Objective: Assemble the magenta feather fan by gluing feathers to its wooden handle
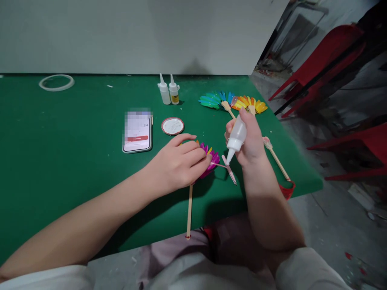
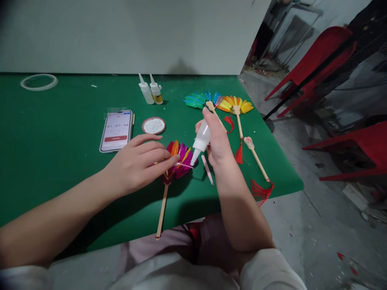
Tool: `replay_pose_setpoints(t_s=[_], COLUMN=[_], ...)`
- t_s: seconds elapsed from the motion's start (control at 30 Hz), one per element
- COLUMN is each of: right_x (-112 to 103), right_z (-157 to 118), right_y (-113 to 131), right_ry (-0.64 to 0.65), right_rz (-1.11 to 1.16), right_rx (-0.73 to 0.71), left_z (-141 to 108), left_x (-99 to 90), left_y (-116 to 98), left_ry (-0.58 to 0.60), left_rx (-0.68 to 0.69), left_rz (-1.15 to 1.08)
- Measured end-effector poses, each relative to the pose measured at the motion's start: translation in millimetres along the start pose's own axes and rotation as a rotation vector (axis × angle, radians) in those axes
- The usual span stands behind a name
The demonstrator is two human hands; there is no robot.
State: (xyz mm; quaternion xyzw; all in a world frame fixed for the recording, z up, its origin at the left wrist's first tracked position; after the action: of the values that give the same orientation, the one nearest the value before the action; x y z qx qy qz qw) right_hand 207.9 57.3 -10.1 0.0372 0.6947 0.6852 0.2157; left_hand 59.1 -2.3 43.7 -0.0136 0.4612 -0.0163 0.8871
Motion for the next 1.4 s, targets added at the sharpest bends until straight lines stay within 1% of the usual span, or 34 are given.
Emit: replay_pose_setpoints(t_s=[0.1,0.27,0.4,0.67,0.9,1.0,1.1,1.13,1.2,1.27,1.3,1.4], right_x=[0,-1,-2,0,-1,-5,-15,-20,-26,-26,-25,-16], right_z=[2,3,2,1,1,3,5,6,8,9,8,7], right_y=[-11,-10,-8,-8,-10,-6,0,-1,-5,-9,-10,-12], right_ry=[-0.011,-0.027,-0.029,-0.011,-0.016,-0.055,-0.126,-0.151,-0.177,-0.132,-0.09,0.066], right_rz=[0.104,-0.003,-0.038,0.012,0.038,0.067,0.12,0.144,0.204,0.245,0.239,0.105], right_rx=[0.049,-0.039,-0.082,-0.011,0.003,-0.047,-0.123,-0.127,-0.089,-0.031,-0.007,0.042], left_z=[0,0,0,0,1,1,2,2,2,3,3,2], left_x=[-1.0,-0.6,-1.0,-1.9,-1.5,-0.5,0.2,0.1,-0.4,-0.5,-0.4,-1.3], left_y=[0,2,1,0,0,-1,-1,-1,-2,-2,-3,-3], left_ry=[0.006,0.016,0.008,0.007,0.014,0.021,0.026,0.025,0.018,0.01,0.007,-0.013], left_rx=[-0.01,-0.026,-0.021,-0.007,-0.008,-0.001,-0.002,-0.002,-0.003,-0.006,-0.007,-0.005], left_rz=[-0.016,-0.039,-0.046,-0.03,-0.03,-0.012,0.008,0.016,0.032,0.041,0.043,0.048])
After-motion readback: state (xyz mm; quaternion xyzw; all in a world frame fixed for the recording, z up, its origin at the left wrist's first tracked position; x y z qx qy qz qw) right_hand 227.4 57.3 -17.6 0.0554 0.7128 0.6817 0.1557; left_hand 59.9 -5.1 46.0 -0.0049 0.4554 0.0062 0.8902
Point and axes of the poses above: each hand's wrist, its own z-axis towards the middle knuckle, its own x-axis out of the palm, y = z × x, the point moved 9 cm from there along z, towards the middle knuckle, and after that the axes turned 15 degrees about -z, right-handed, at the moved point
